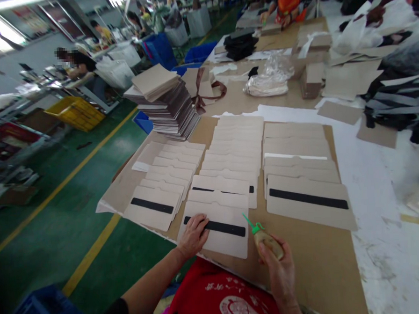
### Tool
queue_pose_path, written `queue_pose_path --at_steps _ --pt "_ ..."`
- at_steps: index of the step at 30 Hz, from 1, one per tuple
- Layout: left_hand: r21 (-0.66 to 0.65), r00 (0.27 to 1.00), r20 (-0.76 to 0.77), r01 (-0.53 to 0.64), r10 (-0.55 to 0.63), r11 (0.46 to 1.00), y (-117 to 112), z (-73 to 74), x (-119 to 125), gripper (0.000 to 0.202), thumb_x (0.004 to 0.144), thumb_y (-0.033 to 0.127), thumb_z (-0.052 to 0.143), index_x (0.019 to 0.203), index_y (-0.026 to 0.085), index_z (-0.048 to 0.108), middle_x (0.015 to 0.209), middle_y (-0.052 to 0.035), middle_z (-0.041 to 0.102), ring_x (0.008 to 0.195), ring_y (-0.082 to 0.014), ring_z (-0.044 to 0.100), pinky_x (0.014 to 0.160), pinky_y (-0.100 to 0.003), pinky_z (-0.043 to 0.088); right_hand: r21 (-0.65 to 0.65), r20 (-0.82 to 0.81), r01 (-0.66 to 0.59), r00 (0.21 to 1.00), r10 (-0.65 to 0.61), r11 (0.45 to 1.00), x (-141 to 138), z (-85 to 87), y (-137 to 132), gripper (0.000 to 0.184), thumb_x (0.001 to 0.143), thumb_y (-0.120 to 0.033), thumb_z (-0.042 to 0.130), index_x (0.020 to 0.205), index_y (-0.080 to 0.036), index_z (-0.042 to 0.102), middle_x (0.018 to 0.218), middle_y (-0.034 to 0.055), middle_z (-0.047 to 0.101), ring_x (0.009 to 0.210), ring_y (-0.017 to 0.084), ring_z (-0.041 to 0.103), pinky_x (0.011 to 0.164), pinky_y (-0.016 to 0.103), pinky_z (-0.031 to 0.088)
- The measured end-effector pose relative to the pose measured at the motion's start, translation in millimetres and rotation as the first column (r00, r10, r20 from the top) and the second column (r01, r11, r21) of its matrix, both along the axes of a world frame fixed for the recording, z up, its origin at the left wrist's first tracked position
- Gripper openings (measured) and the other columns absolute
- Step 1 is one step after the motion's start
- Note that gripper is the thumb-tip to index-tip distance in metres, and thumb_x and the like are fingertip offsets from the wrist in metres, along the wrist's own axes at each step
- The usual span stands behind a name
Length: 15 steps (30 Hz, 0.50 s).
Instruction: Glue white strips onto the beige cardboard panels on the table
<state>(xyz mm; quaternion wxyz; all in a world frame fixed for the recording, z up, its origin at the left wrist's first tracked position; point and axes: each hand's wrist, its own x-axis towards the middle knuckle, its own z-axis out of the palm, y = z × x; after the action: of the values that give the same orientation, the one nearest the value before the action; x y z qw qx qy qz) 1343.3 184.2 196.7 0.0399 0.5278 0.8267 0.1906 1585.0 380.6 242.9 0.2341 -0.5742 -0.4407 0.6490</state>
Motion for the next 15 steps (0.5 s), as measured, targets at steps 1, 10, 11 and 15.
queue_pose_path --at_steps 1,10,11,15 --pt "-0.001 1.0 0.002 0.0 0.0 1.0 1 0.8 0 0.035 0.092 0.022 0.056 0.127 0.017 0.059 0.127 -0.0122 0.06 0.125 -0.0281 0.052 0.111 -0.052 0.047 0.02 0.014 -0.012 1.0 0.011 1.0 1 -2.6 -1 0.073 0.057 -0.055 0.087 0.114 -0.019 0.059 0.091 0.0043 0.069 0.066 0.019 0.062 0.054 0.031 0.054" --pt "-0.072 0.991 -0.027 0.129 -0.132 0.989 -14 8.6 -13 0.046 0.097 0.024 0.05 0.142 0.018 0.049 0.141 -0.0112 0.055 0.134 -0.0264 0.047 0.114 -0.048 0.046 0.1 0.05 0.046 0.997 -0.051 0.994 -3 -4.9 -12 0.075 0.054 -0.06 0.086 0.111 -0.018 0.06 0.091 0.0074 0.069 0.067 0.022 0.062 0.055 0.035 0.055" --pt "-0.074 0.987 -0.051 0.149 -0.153 0.986 -18 8.4 -17 0.046 0.097 0.024 0.049 0.143 0.018 0.048 0.142 -0.0111 0.055 0.136 -0.0265 0.045 0.114 -0.049 0.046 0.106 0.052 0.061 0.996 -0.067 0.993 -6 -4.1 -15 0.075 0.054 -0.059 0.086 0.11 -0.017 0.06 0.09 0.0075 0.068 0.067 0.022 0.062 0.054 0.035 0.055" --pt "-0.09 0.963 -0.143 0.216 -0.227 0.972 -34 2.5 -36 0.045 0.095 0.023 0.052 0.14 0.019 0.053 0.144 -0.0105 0.055 0.137 -0.0292 0.044 0.113 -0.052 0.045 0.161 0.044 0.124 0.99 -0.133 0.979 -15 -8.3 -29 0.069 0.059 -0.055 0.085 0.111 -0.018 0.06 0.089 0.0066 0.069 0.068 0.022 0.062 0.055 0.034 0.054"
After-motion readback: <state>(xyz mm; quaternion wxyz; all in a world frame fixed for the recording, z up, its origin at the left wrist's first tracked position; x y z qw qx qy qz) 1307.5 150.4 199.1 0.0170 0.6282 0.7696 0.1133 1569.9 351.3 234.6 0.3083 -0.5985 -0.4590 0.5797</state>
